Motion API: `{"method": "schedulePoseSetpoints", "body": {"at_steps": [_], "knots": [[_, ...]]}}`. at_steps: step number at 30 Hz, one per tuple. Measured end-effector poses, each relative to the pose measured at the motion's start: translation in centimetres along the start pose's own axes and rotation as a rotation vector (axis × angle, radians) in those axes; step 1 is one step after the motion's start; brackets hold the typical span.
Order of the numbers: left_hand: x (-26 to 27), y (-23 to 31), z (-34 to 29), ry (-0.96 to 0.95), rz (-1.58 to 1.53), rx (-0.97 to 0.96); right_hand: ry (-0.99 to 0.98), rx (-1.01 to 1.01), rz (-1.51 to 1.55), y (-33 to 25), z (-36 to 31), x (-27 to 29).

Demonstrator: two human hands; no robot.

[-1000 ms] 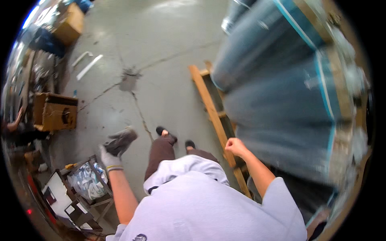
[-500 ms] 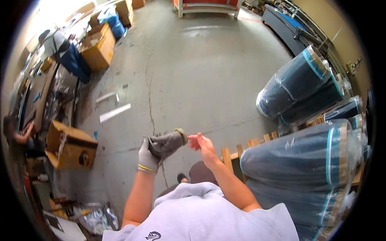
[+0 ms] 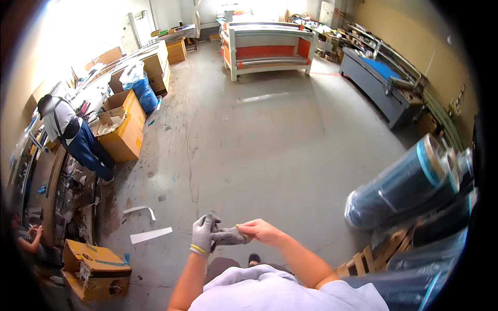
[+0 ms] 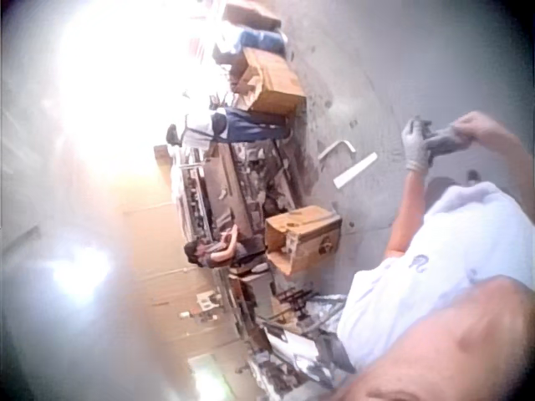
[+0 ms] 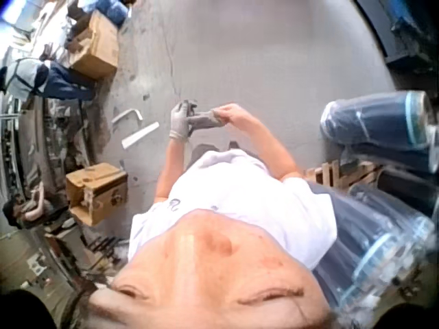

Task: The person labels a roll of blue industrial film using a marker, places the roll inside a clear plastic bag, ties the bag closed, and then slides the packaged roll into a large cardboard box.

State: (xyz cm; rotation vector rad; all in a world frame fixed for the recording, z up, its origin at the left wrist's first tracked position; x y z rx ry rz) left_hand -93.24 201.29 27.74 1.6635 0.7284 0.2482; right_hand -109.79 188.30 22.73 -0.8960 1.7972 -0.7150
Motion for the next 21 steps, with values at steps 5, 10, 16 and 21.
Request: {"method": "schedulePoseSetpoints", "body": {"at_steps": [5,10,16,21], "knots": [[7.4,4.7,15.8,0.431,0.257,-0.268,0.085,0.189,0.006,-12.9,15.0,4.8],[9.5,9.6,33.6,0.446,0.460,-0.459,0.491,0.581,-0.199,-24.9,29.4,10.5],[2.1,15.8,55.0,-0.148,-0.028,-0.098,0.525,0.598,-0.164,-38.0,41.4,17.1],[1.0,17.6,73.2,-0.192,-0.222,-0.018,0.428,0.669,-0.018,-46.2,51.7,24.9]]}}
Point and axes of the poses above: each hand's wrist, its own z-axis towards the middle knuckle, its own x-axis out of the back of the hand, y = z × x, the point moved 2 cm from there along z, towards the middle knuckle, and after that the axes turned 9 degrees about -y, right-handed, at the moved point
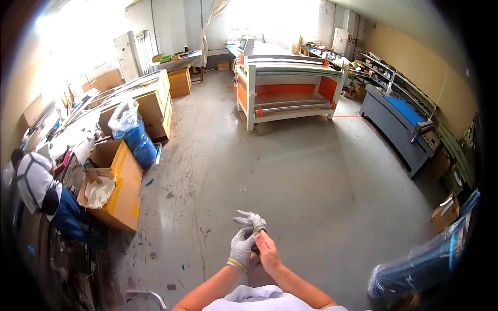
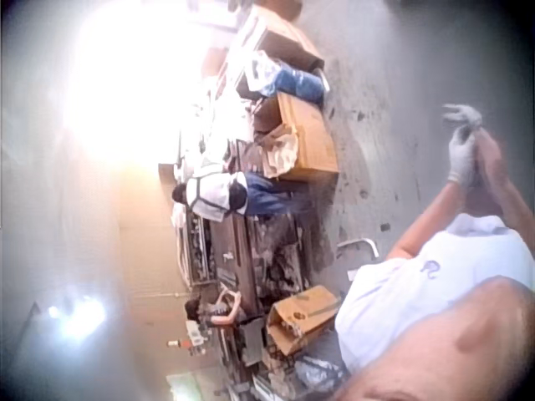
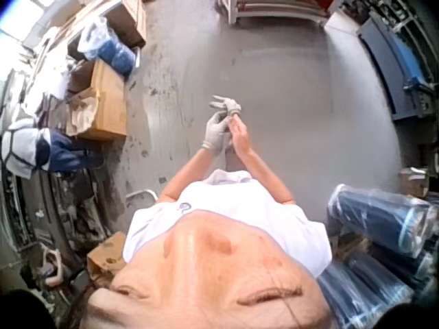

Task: The person labels a roll of blue industrial film using a marker, places the roll inside a clear plastic bag, ties the bag closed, and then slides the packaged roll into a large cardboard box.

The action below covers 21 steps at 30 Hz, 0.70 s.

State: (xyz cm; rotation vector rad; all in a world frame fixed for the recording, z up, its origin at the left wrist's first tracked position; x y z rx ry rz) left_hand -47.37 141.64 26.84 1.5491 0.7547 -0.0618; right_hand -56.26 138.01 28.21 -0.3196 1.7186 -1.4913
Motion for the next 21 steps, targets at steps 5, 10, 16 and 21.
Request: {"method": "schedulePoseSetpoints", "body": {"at_steps": [5,10,16,21], "knots": [[3.9,5.3,17.0,-0.012,0.313,0.060,-0.106,-0.235,0.438,1.9,20.1,3.2],[10.0,11.8,32.0,0.040,0.371,-0.022,-0.196,-0.411,0.941,0.4,39.8,3.3],[17.3,20.7,47.6,0.195,0.326,-0.181,-0.487,-0.170,0.085,5.0,60.6,-0.9],[20.9,27.8,63.7,0.151,0.426,-0.304,-0.578,-0.369,-0.101,1.9,82.9,-6.1]]}}
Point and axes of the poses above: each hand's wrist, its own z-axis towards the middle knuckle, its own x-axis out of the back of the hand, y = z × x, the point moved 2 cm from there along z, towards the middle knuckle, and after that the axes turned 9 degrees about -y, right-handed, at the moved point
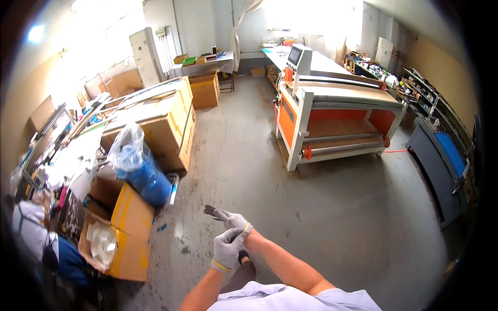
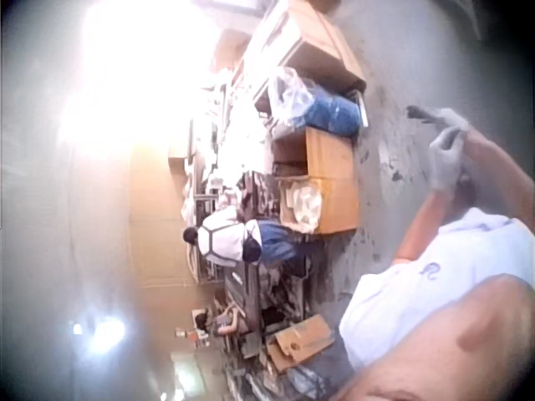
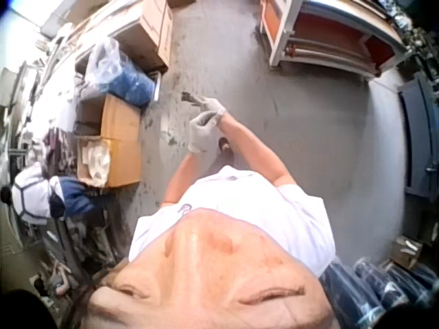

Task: The person labels a roll of blue industrial film using a marker, places the roll inside a clear plastic bag, ties the bag closed, and then slides the packaged roll into a large cardboard box.

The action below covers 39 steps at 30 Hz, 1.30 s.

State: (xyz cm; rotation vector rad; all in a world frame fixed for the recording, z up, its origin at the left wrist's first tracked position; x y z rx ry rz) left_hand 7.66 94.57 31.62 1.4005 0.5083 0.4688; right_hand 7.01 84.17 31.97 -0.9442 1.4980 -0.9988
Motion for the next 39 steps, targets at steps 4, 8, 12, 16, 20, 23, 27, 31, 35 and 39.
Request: {"method": "schedulePoseSetpoints", "body": {"at_steps": [4,8,12,16,20,23,27,31,35,39], "knots": [[2.1,0.4,14.9,-0.089,-0.160,0.088,0.222,0.068,0.207,-6.5,10.8,7.9],[0.8,1.2,28.5,-0.264,-0.088,0.087,0.336,0.210,-0.463,-13.1,17.9,19.5],[-0.8,-0.3,41.2,-0.442,0.109,0.094,0.647,0.344,-0.599,-11.3,26.5,31.9],[0.0,-4.0,55.0,-0.458,0.223,0.014,0.584,0.341,-0.366,-13.7,37.9,40.8],[2.0,-4.3,68.8,-0.434,0.339,0.004,0.228,0.160,-0.996,-18.6,49.3,47.6],[5.0,-4.9,78.8,-0.375,0.278,-0.020,0.245,0.362,-1.406,-21.0,57.9,50.8],[10.7,-5.4,90.8,-0.073,-0.277,0.248,0.220,0.195,-1.118,-26.1,68.2,55.9],[12.7,-8.4,103.3,0.129,-0.567,0.239,0.353,0.142,-0.664,-27.6,80.0,63.7],[13.2,-11.8,117.4,-0.068,-0.344,0.234,0.488,0.103,-0.048,-28.6,89.1,73.6],[11.6,-14.0,132.4,-0.379,0.082,0.149,0.728,0.049,0.269,-33.0,93.0,83.9]]}}
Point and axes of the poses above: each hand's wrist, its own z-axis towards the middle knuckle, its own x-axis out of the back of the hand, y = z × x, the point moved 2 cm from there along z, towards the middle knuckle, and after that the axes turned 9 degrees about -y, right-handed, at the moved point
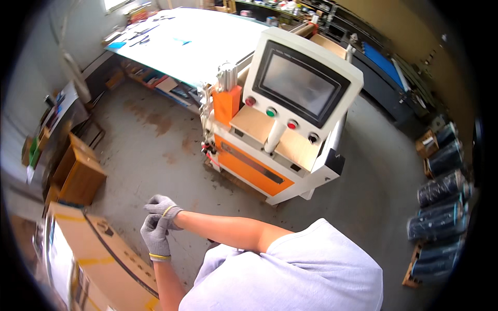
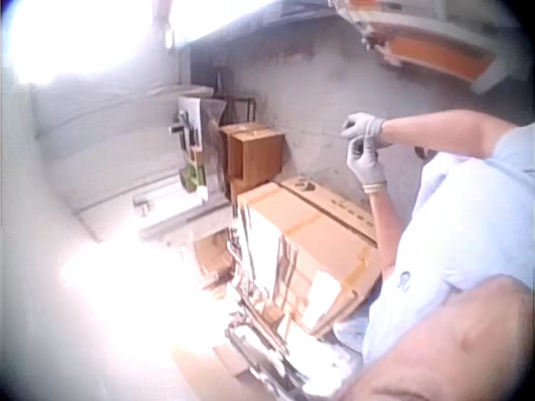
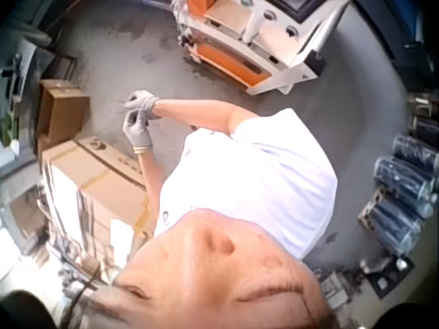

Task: The person labels a roll of blue industrial film using a marker, places the roll inside a clear plastic bag, ties the bag closed, and then slides the packaged roll into a large cardboard box.

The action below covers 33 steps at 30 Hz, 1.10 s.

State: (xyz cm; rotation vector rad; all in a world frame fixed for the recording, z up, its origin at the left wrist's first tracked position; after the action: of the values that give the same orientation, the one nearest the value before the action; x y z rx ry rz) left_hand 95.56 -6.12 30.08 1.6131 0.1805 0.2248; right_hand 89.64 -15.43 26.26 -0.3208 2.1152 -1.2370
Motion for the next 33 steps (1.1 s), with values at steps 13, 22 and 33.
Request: {"method": "schedulePoseSetpoints", "body": {"at_steps": [13,22,33], "knots": [[13.5,-11.1,31.2,-0.094,0.180,0.253,2.036,0.404,-0.219,-0.8,-19.8,44.9],[14.8,-11.3,49.5,-0.230,0.136,0.327,1.996,0.435,0.406,-1.5,-14.5,48.2],[25.1,-11.8,72.8,-0.327,0.193,0.280,2.545,0.026,0.330,9.2,5.3,24.6]]}}
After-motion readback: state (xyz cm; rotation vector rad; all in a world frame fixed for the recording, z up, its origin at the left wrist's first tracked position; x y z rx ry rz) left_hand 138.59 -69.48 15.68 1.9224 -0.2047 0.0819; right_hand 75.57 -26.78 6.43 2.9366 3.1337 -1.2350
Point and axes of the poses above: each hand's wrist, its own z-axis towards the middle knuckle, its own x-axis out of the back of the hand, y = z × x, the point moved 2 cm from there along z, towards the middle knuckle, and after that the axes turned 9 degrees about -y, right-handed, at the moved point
